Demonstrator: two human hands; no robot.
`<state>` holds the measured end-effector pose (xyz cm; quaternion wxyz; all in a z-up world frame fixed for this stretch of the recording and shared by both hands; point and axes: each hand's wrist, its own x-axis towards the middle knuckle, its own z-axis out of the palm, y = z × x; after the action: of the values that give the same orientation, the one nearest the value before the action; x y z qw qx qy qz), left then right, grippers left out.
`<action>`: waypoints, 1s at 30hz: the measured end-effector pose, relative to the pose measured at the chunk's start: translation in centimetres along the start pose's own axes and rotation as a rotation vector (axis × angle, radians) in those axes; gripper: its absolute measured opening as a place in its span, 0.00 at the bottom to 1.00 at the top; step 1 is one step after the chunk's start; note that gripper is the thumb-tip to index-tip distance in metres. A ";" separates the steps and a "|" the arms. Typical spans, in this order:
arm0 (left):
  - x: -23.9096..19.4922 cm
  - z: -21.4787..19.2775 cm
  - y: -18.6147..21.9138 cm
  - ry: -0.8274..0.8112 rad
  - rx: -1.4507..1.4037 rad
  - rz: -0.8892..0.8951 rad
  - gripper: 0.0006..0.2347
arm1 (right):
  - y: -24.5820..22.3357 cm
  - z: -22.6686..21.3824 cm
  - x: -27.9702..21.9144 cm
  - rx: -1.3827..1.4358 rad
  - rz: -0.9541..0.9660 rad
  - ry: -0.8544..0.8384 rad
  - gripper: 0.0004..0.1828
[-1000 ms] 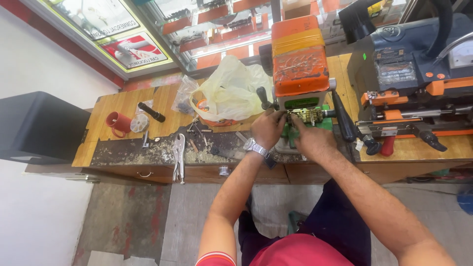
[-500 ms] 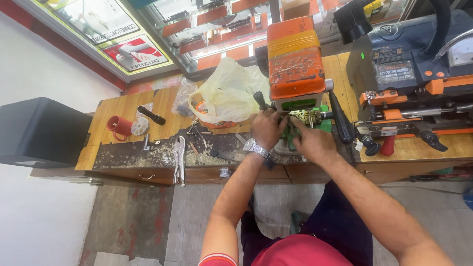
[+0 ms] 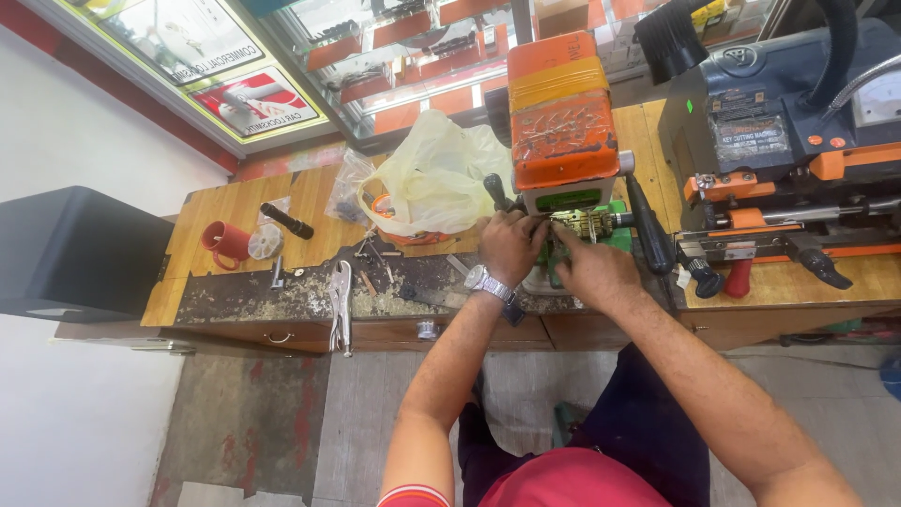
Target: Duplicating a key using a machine and finishing the edges with a hand file.
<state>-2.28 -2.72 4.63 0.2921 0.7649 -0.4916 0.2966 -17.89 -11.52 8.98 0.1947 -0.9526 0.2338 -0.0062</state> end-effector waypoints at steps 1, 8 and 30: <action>0.0 -0.1 0.0 -0.003 -0.004 -0.009 0.04 | 0.0 0.0 -0.1 0.004 0.001 -0.004 0.30; -2.3 0.4 -2.6 0.092 -0.197 -0.162 0.07 | -0.3 -0.6 -0.4 -0.014 0.003 -0.036 0.30; -4.8 1.2 -4.6 -0.133 -0.279 -0.314 0.12 | -0.9 -0.3 0.3 -0.008 0.000 -0.002 0.31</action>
<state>0.59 0.75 -0.48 0.4047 0.8021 -0.4210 0.1252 -17.28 -11.02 9.57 0.1912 -0.9534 0.2335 -0.0044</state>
